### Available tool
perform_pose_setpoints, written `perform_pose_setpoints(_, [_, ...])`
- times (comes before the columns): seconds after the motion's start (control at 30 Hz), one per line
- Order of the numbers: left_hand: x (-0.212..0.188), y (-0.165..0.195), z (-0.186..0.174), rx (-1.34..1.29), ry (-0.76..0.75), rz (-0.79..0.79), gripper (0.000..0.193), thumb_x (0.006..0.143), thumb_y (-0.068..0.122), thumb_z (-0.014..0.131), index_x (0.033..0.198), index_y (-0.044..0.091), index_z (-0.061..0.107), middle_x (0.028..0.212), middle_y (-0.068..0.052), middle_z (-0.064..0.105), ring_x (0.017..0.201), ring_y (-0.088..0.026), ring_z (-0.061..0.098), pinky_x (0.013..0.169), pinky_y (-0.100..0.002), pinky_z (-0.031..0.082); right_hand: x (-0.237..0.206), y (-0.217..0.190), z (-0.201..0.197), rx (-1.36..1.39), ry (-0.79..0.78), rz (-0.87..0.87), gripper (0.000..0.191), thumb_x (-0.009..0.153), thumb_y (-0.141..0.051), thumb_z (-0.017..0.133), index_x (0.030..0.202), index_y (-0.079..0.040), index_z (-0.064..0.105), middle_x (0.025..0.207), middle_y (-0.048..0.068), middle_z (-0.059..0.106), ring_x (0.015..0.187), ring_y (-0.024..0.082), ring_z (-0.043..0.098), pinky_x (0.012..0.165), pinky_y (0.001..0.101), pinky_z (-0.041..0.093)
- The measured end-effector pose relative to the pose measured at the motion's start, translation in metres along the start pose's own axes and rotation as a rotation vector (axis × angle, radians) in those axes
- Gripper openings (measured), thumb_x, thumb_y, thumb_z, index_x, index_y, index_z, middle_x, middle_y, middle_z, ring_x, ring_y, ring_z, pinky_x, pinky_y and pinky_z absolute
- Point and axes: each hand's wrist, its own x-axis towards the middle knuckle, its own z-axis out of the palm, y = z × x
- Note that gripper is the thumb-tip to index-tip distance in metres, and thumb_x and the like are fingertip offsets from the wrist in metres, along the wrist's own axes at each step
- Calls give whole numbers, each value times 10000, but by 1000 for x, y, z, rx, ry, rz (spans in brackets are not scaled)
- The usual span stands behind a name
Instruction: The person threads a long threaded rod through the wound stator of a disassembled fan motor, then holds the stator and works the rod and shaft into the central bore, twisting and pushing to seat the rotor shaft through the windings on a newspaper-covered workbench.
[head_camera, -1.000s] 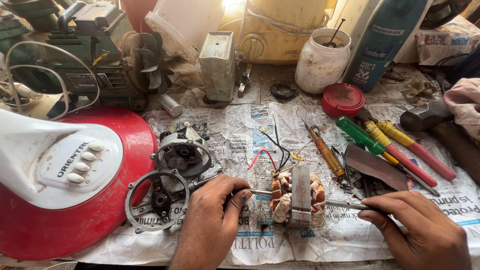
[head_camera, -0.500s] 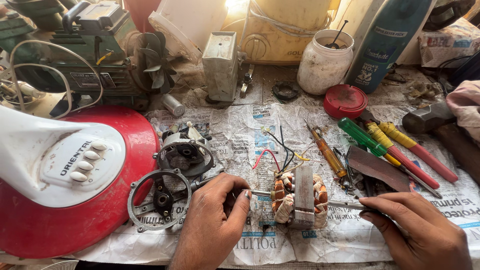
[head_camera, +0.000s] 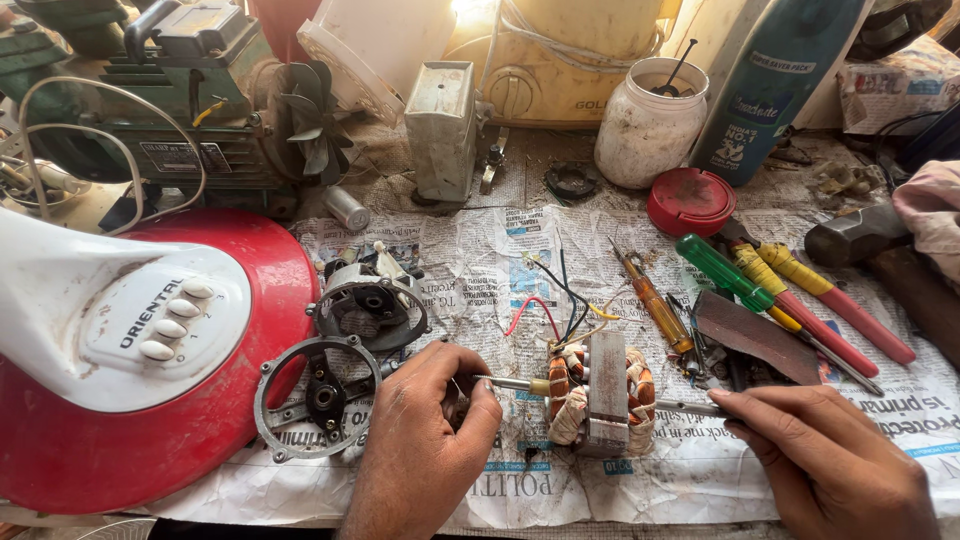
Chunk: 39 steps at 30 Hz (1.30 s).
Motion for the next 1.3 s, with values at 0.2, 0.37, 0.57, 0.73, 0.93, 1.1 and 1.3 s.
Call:
perform_pose_setpoints(0.2, [0, 0, -2, -4, -68, 17, 156, 818, 118, 678, 944, 26, 690, 804, -81, 695, 661, -145, 696, 609, -313, 561, -1, -2, -1, -25, 18, 81, 227, 822, -74, 760, 1045, -102, 789, 987, 54, 762, 917, 161, 753, 790, 309, 576])
perform_pose_setpoints(0.37, [0, -2, -3, 10, -118, 55, 130, 864, 102, 667, 970, 30, 686, 829, -96, 694, 721, -191, 712, 657, -342, 557, -2, -1, -1, -44, -19, 196, 167, 843, -84, 746, 999, -109, 800, 1005, 47, 776, 924, 158, 763, 771, 308, 567])
perform_pose_setpoints(0.57, [1, -7, -1, 15, -127, 149, 93, 916, 89, 657, 972, 19, 680, 864, -114, 694, 781, -263, 686, 696, -383, 520, -4, 3, -4, -23, -33, 230, 149, 851, -114, 743, 986, -108, 808, 989, 47, 785, 939, 167, 719, 784, 318, 556])
perform_pose_setpoints(0.73, [3, -9, 1, 18, -128, 190, 109, 924, 103, 659, 993, 20, 675, 873, -122, 680, 779, -281, 672, 687, -390, 511, -2, 10, -6, 5, -61, 246, 162, 845, -126, 743, 993, -95, 801, 978, 51, 789, 946, 166, 719, 793, 325, 550])
perform_pose_setpoints(0.93, [2, -8, 7, 39, -104, 174, 96, 915, 92, 654, 977, 21, 673, 866, -117, 678, 784, -292, 681, 682, -392, 511, -5, 12, -6, -16, -40, 219, 135, 875, -112, 742, 990, -131, 810, 981, 32, 791, 916, 150, 732, 745, 303, 572])
perform_pose_setpoints(1.1, [1, -6, 11, 76, -89, 165, 97, 909, 96, 653, 968, 24, 679, 857, -128, 662, 778, -320, 667, 672, -407, 498, -5, 18, -9, 107, -35, 187, 198, 856, -79, 742, 1039, -124, 803, 1030, 23, 788, 840, 114, 737, 594, 246, 559])
perform_pose_setpoints(1.3, [3, -3, 12, 46, -107, 136, 92, 901, 96, 661, 955, 25, 682, 834, -106, 673, 728, -259, 672, 642, -381, 503, -4, 23, -10, 90, -83, 262, 236, 836, -87, 763, 1061, -124, 820, 1034, 13, 768, 750, 114, 727, 615, 261, 560])
